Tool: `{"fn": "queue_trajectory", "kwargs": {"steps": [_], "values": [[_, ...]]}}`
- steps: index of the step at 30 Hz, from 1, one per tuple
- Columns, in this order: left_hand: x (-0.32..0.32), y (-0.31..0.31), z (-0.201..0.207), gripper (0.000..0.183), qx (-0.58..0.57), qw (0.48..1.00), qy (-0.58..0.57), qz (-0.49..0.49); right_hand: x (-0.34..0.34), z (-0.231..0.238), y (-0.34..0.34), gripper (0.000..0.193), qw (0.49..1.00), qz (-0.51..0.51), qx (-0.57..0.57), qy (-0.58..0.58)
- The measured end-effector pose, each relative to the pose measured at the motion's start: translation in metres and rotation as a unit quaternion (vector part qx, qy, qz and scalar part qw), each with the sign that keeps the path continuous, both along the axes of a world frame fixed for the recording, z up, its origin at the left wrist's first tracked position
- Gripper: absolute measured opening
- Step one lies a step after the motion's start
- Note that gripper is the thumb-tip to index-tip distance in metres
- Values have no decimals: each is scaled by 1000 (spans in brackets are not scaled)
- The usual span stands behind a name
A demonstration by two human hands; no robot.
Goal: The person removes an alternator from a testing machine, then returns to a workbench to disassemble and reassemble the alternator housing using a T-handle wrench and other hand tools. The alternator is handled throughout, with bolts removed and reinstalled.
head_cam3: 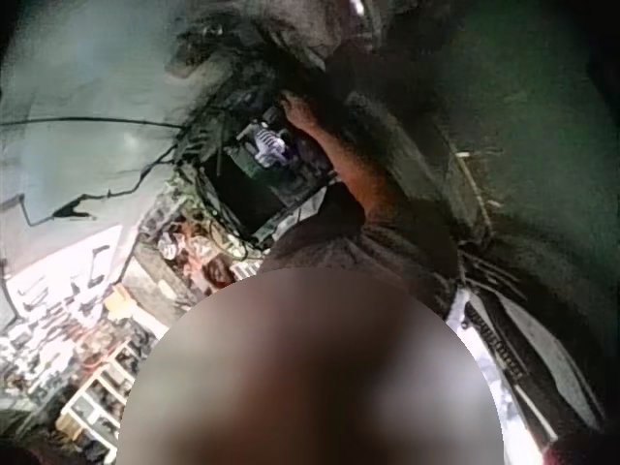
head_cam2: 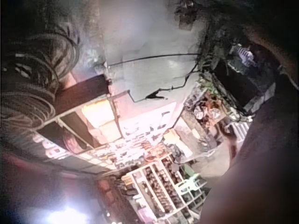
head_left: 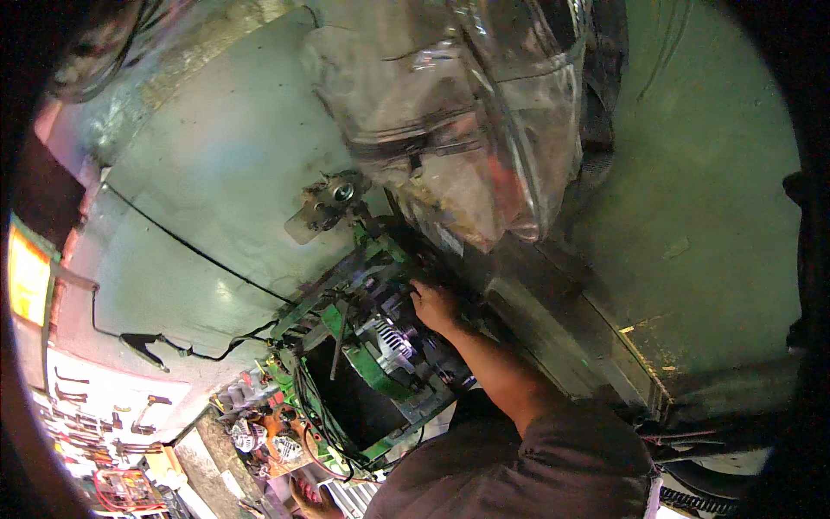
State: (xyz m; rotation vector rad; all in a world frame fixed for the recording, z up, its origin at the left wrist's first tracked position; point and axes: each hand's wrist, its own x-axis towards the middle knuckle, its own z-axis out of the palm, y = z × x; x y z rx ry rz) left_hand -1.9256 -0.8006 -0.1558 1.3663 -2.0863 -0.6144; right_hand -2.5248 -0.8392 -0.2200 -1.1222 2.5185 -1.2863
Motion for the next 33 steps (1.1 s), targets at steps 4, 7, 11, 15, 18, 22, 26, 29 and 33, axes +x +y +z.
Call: {"fn": "queue_trajectory", "kwargs": {"steps": [4,7,11,15,18,22,26,29,33], "values": [[-18,-4,22,83,55,998,16,9,-4,-49,-6,39,995,25,-16,-100],[-25,-1,34,80,-113,986,-70,-100,-2,-71,0,38,996,20,-8,-81],[-40,2,45,62,129,965,228,-8,5,-70,20,38,1000,-11,-11,-23],[-36,-13,49,47,252,901,341,97,19,-47,39,37,991,-28,-26,-132],[-20,-31,40,49,274,873,365,173,24,-28,52,37,993,-45,-5,-110],[3,-50,28,64,2,999,-18,-35,40,3,62,38,993,-52,13,-105],[-11,-58,29,79,96,984,147,-37,56,47,45,34,998,-41,46,-2],[-53,-59,47,65,69,986,130,-78,57,82,20,30,987,29,159,21],[-132,-71,91,68,119,967,187,-124,60,102,-3,31,945,110,304,39]]}}
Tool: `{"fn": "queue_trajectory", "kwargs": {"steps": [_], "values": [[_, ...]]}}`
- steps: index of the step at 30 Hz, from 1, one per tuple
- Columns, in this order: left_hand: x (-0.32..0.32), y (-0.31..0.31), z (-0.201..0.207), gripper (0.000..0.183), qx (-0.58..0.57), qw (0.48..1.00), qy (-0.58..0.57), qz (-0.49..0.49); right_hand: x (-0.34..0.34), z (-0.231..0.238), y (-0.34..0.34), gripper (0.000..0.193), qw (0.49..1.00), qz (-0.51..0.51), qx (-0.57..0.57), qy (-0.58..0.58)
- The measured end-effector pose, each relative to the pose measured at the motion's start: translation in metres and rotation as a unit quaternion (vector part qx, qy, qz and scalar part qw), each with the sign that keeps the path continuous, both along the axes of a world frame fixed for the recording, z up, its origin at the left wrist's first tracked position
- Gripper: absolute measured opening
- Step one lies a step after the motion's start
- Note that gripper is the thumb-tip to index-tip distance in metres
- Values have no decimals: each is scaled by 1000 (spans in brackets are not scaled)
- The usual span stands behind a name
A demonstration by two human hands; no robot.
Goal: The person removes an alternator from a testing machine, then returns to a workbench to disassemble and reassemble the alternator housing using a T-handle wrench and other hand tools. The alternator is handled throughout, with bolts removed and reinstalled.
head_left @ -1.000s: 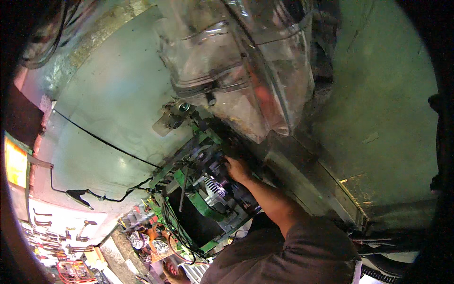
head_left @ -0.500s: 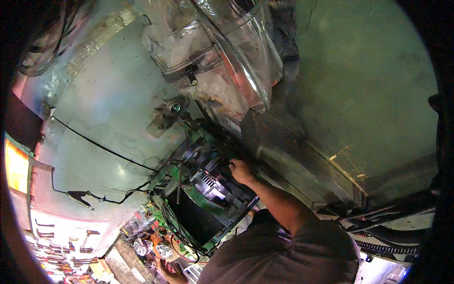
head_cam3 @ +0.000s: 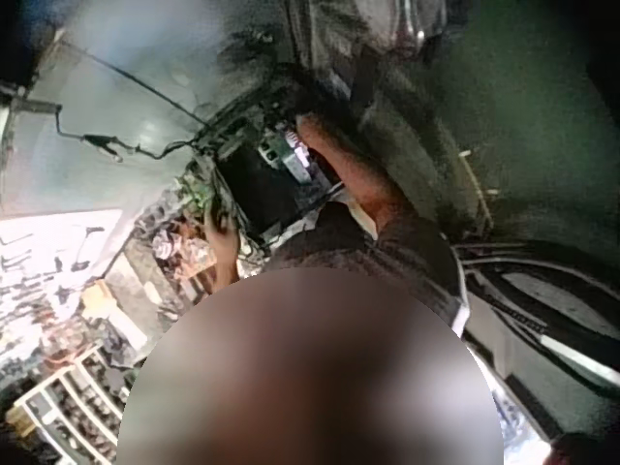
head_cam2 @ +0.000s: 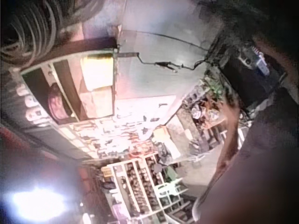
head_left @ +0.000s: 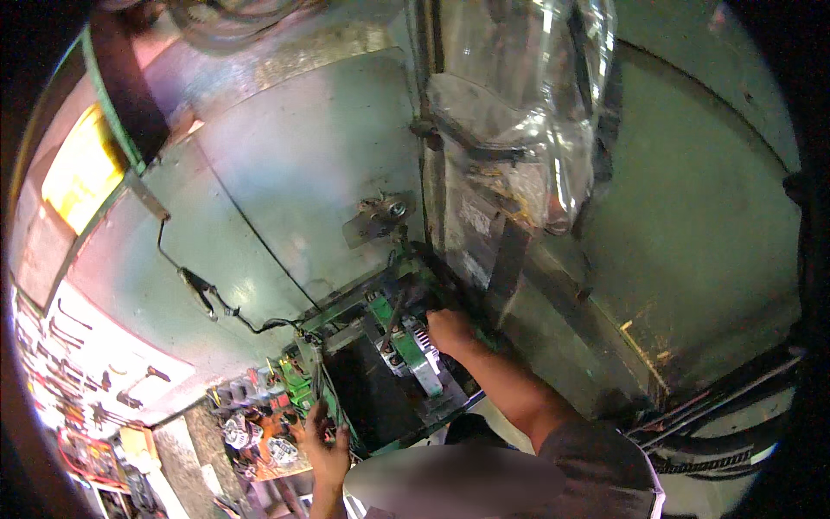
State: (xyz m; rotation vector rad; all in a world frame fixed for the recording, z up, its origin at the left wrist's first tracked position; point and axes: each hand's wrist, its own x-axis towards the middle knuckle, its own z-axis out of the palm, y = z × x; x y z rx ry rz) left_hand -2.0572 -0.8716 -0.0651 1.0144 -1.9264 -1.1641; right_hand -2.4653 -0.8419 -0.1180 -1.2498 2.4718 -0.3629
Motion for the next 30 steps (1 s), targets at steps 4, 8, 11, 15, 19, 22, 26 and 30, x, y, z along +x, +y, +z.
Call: {"fn": "queue_trajectory", "kwargs": {"steps": [4,8,11,15,19,22,26,30], "values": [[-87,-21,50,75,-27,996,53,-70,5,-19,17,37,999,27,-35,18],[-176,-52,87,80,-111,985,-52,-120,-14,-42,42,53,993,45,-106,-10],[-229,-62,95,81,-37,968,-128,-211,-49,-49,44,64,981,27,-190,-42],[-243,-67,93,65,-275,851,-397,-207,-90,-56,26,63,969,-12,-197,-149],[-236,-100,103,56,-406,786,-299,-359,-108,-47,10,60,955,32,-196,-219],[-240,-102,111,61,-292,812,-320,-393,-99,-39,3,57,963,33,-146,-226],[-249,-60,101,62,-463,830,-239,-201,-41,-64,5,58,946,44,-248,-204],[-257,-43,70,51,-419,881,-191,-109,-14,-113,4,59,948,-41,-186,-256]]}}
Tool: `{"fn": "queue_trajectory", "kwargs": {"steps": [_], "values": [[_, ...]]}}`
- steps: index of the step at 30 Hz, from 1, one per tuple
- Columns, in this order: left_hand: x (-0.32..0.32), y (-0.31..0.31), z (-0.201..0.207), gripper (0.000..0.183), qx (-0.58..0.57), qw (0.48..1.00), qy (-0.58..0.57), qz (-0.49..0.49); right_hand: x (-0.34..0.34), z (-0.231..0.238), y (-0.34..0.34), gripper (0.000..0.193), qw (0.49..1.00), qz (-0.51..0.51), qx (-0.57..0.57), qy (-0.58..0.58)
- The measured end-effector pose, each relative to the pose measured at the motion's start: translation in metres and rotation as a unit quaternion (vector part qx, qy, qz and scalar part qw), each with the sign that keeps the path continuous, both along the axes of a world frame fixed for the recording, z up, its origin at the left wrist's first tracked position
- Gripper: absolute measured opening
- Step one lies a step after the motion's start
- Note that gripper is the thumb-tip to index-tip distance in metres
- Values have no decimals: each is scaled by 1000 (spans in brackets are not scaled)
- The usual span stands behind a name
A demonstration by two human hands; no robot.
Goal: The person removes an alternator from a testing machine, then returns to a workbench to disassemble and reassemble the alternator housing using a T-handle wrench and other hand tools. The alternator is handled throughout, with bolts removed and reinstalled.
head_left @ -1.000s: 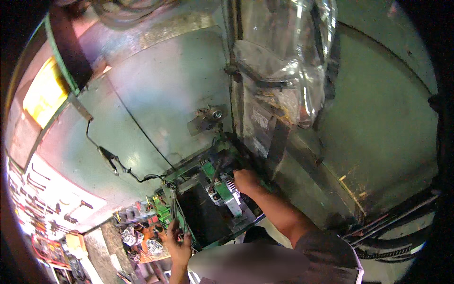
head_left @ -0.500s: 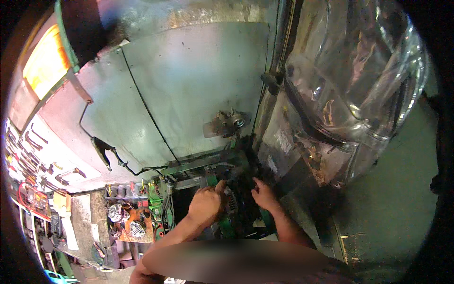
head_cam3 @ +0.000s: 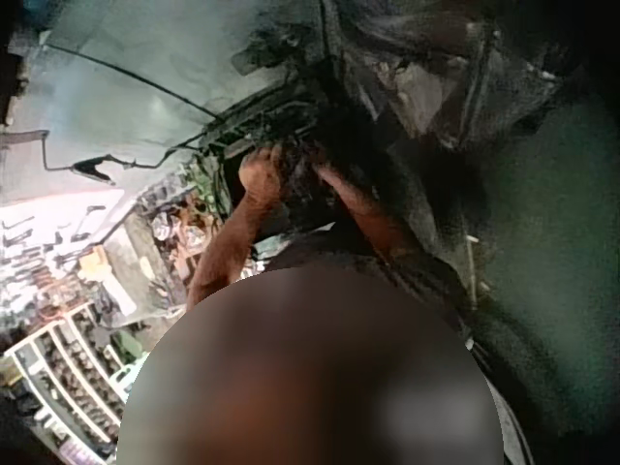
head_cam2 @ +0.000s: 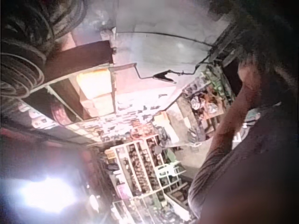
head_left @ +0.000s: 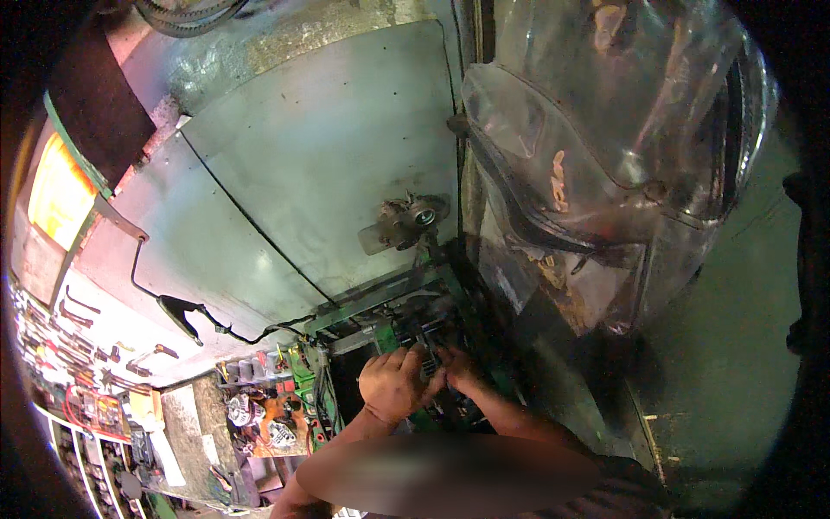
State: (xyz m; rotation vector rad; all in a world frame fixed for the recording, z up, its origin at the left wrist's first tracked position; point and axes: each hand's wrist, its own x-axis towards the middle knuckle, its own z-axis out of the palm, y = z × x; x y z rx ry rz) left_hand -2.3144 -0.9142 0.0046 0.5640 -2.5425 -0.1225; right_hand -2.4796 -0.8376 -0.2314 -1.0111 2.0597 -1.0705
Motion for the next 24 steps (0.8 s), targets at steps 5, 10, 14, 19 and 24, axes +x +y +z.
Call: {"fn": "queue_trajectory", "kwargs": {"steps": [5,10,14,19,24], "values": [[5,-30,-7,42,-11,986,31,-163,-1,-25,-10,53,999,-27,-18,-37],[20,-34,17,44,40,975,-65,-208,-9,-16,-7,53,994,66,-52,-69],[41,-34,32,52,16,983,-150,-107,-34,-31,-11,59,993,-30,-75,-85],[31,-32,36,56,36,970,-218,-105,-96,-60,-32,66,988,-80,22,-133],[20,-18,37,47,71,972,-219,-45,-152,-40,-88,50,993,-61,-64,-83]]}}
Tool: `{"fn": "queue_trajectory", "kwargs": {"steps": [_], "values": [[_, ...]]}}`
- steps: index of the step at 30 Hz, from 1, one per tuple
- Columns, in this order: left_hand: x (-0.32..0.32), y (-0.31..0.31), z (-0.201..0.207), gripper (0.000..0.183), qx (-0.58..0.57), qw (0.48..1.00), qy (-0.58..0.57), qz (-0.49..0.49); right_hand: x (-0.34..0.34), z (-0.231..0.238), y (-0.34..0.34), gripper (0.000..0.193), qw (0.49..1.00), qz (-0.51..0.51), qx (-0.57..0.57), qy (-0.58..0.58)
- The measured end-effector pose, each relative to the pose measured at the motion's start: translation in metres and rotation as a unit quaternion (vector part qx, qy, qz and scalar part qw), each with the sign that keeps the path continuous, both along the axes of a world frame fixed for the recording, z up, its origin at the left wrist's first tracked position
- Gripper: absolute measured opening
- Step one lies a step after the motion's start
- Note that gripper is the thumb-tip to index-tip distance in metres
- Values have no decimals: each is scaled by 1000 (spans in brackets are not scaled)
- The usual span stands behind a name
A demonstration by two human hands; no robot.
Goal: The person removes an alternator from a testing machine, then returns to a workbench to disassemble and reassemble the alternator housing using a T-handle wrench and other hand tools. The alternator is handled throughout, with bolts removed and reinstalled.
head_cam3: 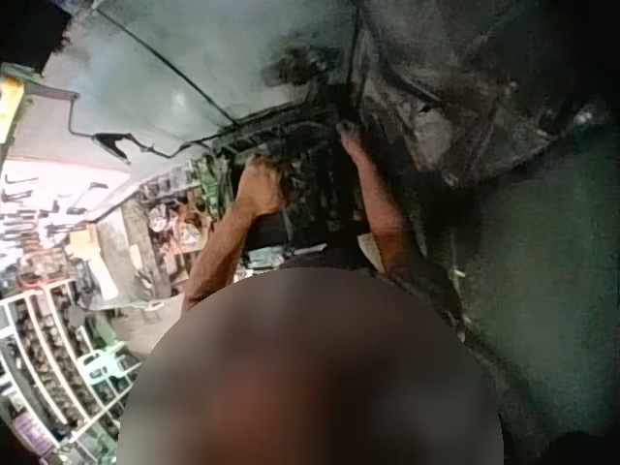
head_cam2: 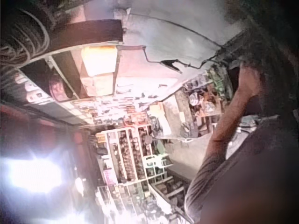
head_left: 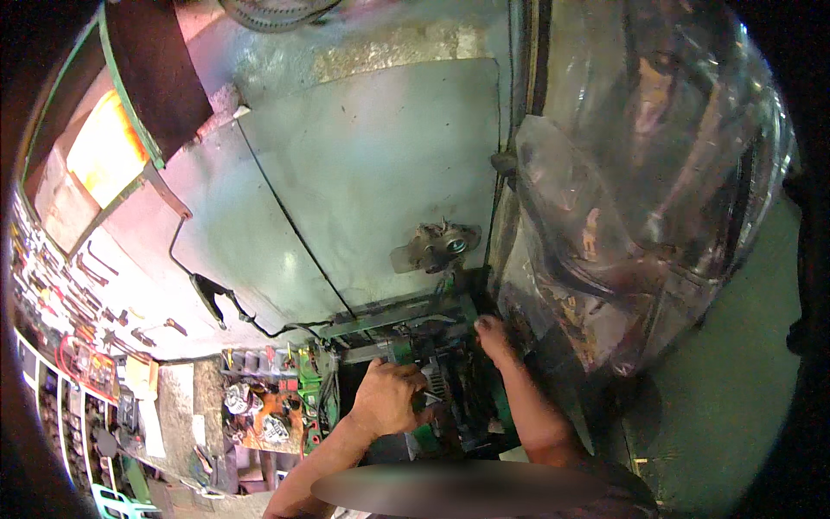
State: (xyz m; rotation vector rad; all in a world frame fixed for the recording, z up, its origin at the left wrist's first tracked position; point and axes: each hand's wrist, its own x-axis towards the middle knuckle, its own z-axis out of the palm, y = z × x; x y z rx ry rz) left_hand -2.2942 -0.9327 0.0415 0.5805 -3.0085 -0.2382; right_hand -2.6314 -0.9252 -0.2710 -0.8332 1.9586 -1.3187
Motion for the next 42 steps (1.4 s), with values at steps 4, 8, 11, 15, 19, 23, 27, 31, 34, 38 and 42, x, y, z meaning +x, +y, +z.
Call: {"fn": "queue_trajectory", "kwargs": {"steps": [4,8,11,15,19,23,27,31,34,38,42], "values": [[2,4,-5,43,10,999,44,27,-51,7,-66,40,989,-145,26,22],[1,1,-11,40,-4,996,87,28,-103,-16,-110,38,933,-53,229,272],[0,0,-13,38,1,994,108,34,-121,-43,-125,38,817,130,384,410],[3,-2,-16,35,25,997,68,28,-128,-91,-116,34,512,458,398,608],[6,-7,-23,35,43,995,89,22,-101,-173,-117,41,876,-45,261,404],[3,-8,-32,39,55,988,143,32,-134,-187,-93,50,902,94,296,301],[1,-9,-32,37,63,985,160,24,-120,-124,-77,53,910,55,334,241],[3,-9,-25,35,67,993,89,27,-81,-43,-67,67,928,-25,287,238],[3,-9,-21,34,30,994,101,14,-34,-1,-43,87,925,-21,206,319],[5,-6,-15,35,40,995,87,10,28,50,17,101,878,-7,146,456],[8,-5,-12,39,9,991,134,-7,40,131,64,88,992,0,118,-53]]}}
